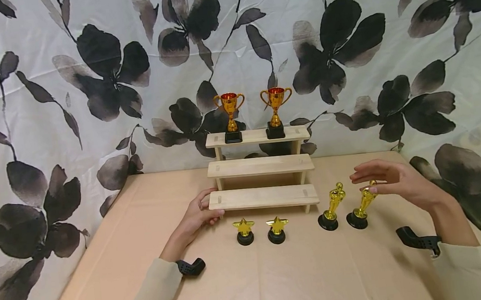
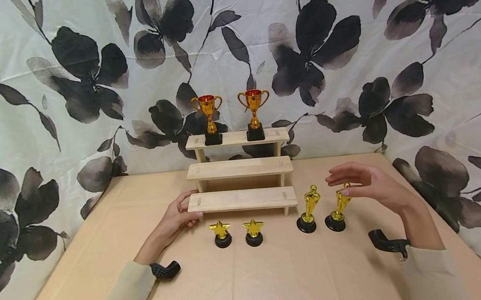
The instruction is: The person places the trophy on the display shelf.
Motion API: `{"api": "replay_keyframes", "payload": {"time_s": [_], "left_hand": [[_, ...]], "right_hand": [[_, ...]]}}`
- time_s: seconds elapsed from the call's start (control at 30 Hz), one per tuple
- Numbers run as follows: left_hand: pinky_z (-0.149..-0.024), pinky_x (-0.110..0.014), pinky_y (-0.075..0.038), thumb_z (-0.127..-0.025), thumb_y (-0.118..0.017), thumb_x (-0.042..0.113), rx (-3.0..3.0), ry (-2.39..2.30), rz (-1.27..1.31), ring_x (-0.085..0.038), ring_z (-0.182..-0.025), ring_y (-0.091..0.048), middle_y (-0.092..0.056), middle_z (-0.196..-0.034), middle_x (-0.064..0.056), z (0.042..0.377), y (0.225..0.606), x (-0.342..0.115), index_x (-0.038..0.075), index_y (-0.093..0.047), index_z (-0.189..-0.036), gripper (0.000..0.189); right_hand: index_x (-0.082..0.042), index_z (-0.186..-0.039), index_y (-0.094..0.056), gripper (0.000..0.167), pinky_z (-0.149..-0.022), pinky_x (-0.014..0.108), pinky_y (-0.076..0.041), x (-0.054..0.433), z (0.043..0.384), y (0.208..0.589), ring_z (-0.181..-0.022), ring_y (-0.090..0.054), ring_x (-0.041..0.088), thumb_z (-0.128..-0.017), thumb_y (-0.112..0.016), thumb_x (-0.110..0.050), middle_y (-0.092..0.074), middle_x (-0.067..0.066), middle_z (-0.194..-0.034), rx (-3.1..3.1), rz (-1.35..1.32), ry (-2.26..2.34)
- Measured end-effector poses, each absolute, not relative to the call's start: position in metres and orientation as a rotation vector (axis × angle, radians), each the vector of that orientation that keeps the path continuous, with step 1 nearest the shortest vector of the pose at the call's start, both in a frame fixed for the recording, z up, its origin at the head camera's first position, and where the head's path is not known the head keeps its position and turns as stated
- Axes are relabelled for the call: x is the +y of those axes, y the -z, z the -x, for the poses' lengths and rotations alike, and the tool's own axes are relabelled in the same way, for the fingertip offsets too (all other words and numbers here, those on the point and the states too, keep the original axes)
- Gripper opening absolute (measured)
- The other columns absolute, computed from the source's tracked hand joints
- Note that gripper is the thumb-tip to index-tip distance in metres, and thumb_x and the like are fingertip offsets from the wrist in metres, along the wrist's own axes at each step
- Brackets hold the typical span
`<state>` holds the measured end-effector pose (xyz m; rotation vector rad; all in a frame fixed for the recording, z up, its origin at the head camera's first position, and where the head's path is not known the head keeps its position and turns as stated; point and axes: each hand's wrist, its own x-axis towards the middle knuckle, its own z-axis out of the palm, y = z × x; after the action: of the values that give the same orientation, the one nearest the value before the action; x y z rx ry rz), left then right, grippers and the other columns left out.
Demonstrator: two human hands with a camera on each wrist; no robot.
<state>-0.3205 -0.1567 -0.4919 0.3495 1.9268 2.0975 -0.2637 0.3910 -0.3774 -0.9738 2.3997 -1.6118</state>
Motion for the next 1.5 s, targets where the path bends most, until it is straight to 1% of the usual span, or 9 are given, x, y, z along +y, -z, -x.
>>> {"api": "replay_keyframes", "payload": {"time_s": [0.3,0.4,0.6,0.8,0.9,1.03,1.13,1.33,1.5], "left_hand": [[-0.056,-0.020,-0.050,-0.088,-0.077,-0.002,1.939,-2.088,-0.340,-0.011,-0.067,-0.061,-0.072,-0.097,-0.004,0.321,0.490,-0.157,0.012,-0.033,-0.158,0.084],[-0.056,-0.020,-0.050,-0.088,-0.077,-0.002,1.946,-2.092,-0.332,-0.011,-0.067,-0.061,-0.072,-0.098,-0.005,0.322,0.491,-0.158,0.013,-0.035,-0.157,0.083],[-0.055,-0.019,-0.050,-0.088,-0.077,-0.003,1.950,-2.100,-0.330,-0.011,-0.066,-0.061,-0.072,-0.098,-0.005,0.322,0.491,-0.160,0.013,-0.035,-0.156,0.082],[-0.056,-0.020,-0.050,-0.088,-0.077,-0.002,1.947,-2.096,-0.346,-0.011,-0.067,-0.061,-0.073,-0.098,-0.004,0.321,0.490,-0.160,0.011,-0.033,-0.158,0.084],[-0.056,-0.020,-0.050,-0.089,-0.077,-0.002,1.945,-2.096,-0.344,-0.011,-0.067,-0.062,-0.072,-0.098,-0.004,0.320,0.490,-0.161,0.012,-0.033,-0.158,0.083],[-0.056,-0.019,-0.050,-0.089,-0.076,-0.002,1.948,-2.094,-0.334,-0.011,-0.066,-0.061,-0.072,-0.099,-0.004,0.319,0.492,-0.162,0.013,-0.034,-0.158,0.082],[-0.056,-0.020,-0.050,-0.089,-0.077,-0.002,1.945,-2.094,-0.329,-0.010,-0.065,-0.060,-0.072,-0.101,-0.004,0.320,0.494,-0.162,0.013,-0.034,-0.158,0.082],[-0.056,-0.020,-0.051,-0.088,-0.078,-0.001,1.933,-2.099,-0.332,-0.011,-0.065,-0.061,-0.072,-0.101,-0.004,0.321,0.495,-0.160,0.013,-0.034,-0.158,0.084],[-0.056,-0.020,-0.050,-0.089,-0.077,-0.001,1.925,-2.097,-0.348,-0.011,-0.066,-0.061,-0.072,-0.099,-0.004,0.321,0.493,-0.157,0.012,-0.032,-0.159,0.084]], "right_hand": [[0.003,-0.143,-0.051,0.046,-0.092,0.030,-0.059,0.406,0.270,0.398,-0.119,-0.069,0.013,-0.098,-0.054,0.011,-0.068,0.005,-0.135,2.273,0.912,1.533],[0.006,-0.142,-0.050,0.045,-0.093,0.031,-0.059,0.408,0.276,0.408,-0.120,-0.069,0.017,-0.098,-0.052,0.011,-0.067,0.007,-0.136,2.198,0.897,1.547],[0.010,-0.141,-0.048,0.044,-0.096,0.038,-0.060,0.410,0.283,0.424,-0.124,-0.067,0.026,-0.098,-0.055,0.008,-0.063,0.020,-0.137,2.100,0.813,1.537],[0.008,-0.139,-0.050,0.043,-0.097,0.039,-0.059,0.413,0.285,0.431,-0.123,-0.067,0.029,-0.097,-0.059,0.005,-0.065,0.019,-0.134,2.151,0.703,1.526],[0.008,-0.138,-0.051,0.042,-0.098,0.037,-0.059,0.413,0.285,0.433,-0.123,-0.067,0.028,-0.097,-0.059,0.004,-0.066,0.019,-0.134,2.165,0.672,1.520],[0.009,-0.135,-0.054,0.038,-0.097,0.029,-0.057,0.412,0.287,0.436,-0.121,-0.069,0.022,-0.098,-0.061,0.002,-0.069,0.016,-0.132,2.188,0.652,1.501],[0.012,-0.134,-0.055,0.038,-0.097,0.025,-0.055,0.412,0.287,0.438,-0.121,-0.069,0.019,-0.098,-0.062,0.001,-0.069,0.018,-0.132,2.189,0.654,1.483],[0.010,-0.130,-0.061,0.033,-0.099,0.023,-0.053,0.414,0.287,0.445,-0.121,-0.067,0.011,-0.098,-0.063,0.000,-0.066,0.024,-0.135,2.158,0.641,1.433],[0.013,-0.127,-0.062,0.031,-0.099,0.025,-0.055,0.416,0.287,0.452,-0.119,-0.068,0.010,-0.097,-0.064,0.001,-0.070,0.015,-0.132,2.136,0.645,1.454]]}}
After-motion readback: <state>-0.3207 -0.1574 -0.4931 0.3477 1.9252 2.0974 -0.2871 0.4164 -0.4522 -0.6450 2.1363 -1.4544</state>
